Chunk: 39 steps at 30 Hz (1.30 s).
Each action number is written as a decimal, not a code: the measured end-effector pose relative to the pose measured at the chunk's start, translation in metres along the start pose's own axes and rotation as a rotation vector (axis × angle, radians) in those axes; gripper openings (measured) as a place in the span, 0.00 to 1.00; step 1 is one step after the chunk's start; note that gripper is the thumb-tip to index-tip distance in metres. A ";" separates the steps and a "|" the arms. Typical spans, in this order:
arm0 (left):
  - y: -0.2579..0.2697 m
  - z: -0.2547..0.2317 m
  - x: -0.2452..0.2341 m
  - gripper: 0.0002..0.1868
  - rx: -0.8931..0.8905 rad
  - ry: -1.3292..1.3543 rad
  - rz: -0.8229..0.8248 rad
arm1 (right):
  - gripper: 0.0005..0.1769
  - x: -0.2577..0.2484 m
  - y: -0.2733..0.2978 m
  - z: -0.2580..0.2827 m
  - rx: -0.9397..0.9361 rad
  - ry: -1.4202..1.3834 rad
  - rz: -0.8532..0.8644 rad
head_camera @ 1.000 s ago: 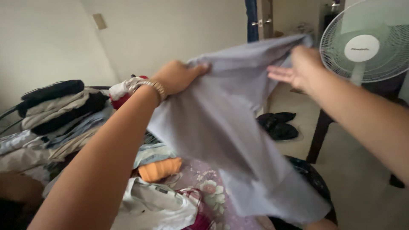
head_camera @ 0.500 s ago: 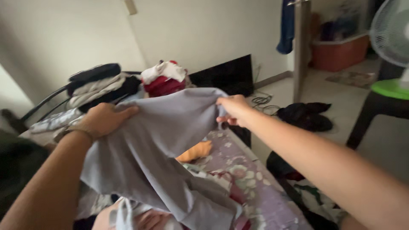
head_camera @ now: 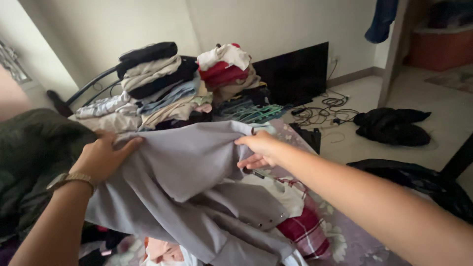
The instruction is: The person sorts through a pile of clothes on a bed, removing a shirt from a hanger and folding it by hand.
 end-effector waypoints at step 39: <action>-0.031 -0.117 0.044 0.21 0.411 0.873 0.265 | 0.25 0.102 0.012 0.132 -1.008 0.362 0.199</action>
Point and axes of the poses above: each hand's wrist, its own y-axis away from the middle knuckle, its own x-axis out of the palm, z = x × y, the point moved 8 cm from there along -y, towards the middle knuckle, and after that the axes turned 13 degrees about z, right-handed, at the moved point
